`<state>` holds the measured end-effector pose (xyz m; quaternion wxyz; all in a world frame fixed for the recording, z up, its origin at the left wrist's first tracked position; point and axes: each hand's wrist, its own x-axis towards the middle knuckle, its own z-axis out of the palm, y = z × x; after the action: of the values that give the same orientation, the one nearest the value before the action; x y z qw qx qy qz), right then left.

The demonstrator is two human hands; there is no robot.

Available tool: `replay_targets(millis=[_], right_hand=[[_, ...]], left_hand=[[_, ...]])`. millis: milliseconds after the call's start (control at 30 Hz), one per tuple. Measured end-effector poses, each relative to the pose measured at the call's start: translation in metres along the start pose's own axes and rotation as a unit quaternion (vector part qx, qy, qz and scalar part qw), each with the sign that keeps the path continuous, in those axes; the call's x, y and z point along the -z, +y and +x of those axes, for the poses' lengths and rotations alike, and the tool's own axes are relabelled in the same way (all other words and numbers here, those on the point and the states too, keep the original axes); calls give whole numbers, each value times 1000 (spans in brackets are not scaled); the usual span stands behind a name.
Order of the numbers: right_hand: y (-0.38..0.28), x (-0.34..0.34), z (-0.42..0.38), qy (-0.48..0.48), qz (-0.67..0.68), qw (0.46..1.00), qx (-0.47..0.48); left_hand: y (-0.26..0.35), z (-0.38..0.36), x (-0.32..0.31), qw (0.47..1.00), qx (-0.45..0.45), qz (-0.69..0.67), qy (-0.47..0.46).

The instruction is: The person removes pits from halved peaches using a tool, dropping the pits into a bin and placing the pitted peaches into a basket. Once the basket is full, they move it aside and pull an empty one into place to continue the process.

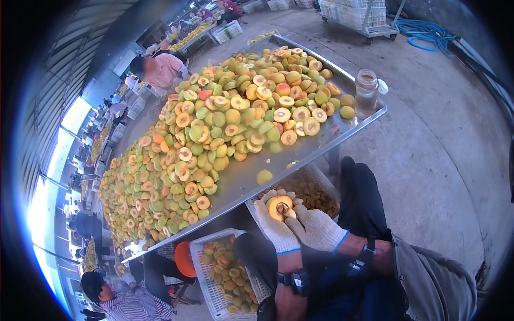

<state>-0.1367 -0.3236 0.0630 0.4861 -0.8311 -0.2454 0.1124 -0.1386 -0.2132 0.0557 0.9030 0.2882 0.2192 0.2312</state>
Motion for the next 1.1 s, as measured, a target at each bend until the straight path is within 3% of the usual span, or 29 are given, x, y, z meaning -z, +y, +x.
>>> replay_targets(millis=[533, 733, 800, 1033, 1100], right_hand=[[-2, 10, 0, -7, 14, 1000, -11], [-11, 26, -2, -43, 27, 998, -36], [-14, 31, -4, -49, 99, 993, -38], [-12, 34, -3, -56, 72, 995, -40], [-7, 34, 0, -76, 69, 994, -44]], left_hand=[[1, -7, -13, 999, 10, 41, 22], [7, -11, -23, 996, 1, 90, 11], [12, -14, -27, 984, -24, 174, -24], [13, -17, -34, 985, -52, 163, -30], [18, -18, -38, 963, -79, 256, -31]])
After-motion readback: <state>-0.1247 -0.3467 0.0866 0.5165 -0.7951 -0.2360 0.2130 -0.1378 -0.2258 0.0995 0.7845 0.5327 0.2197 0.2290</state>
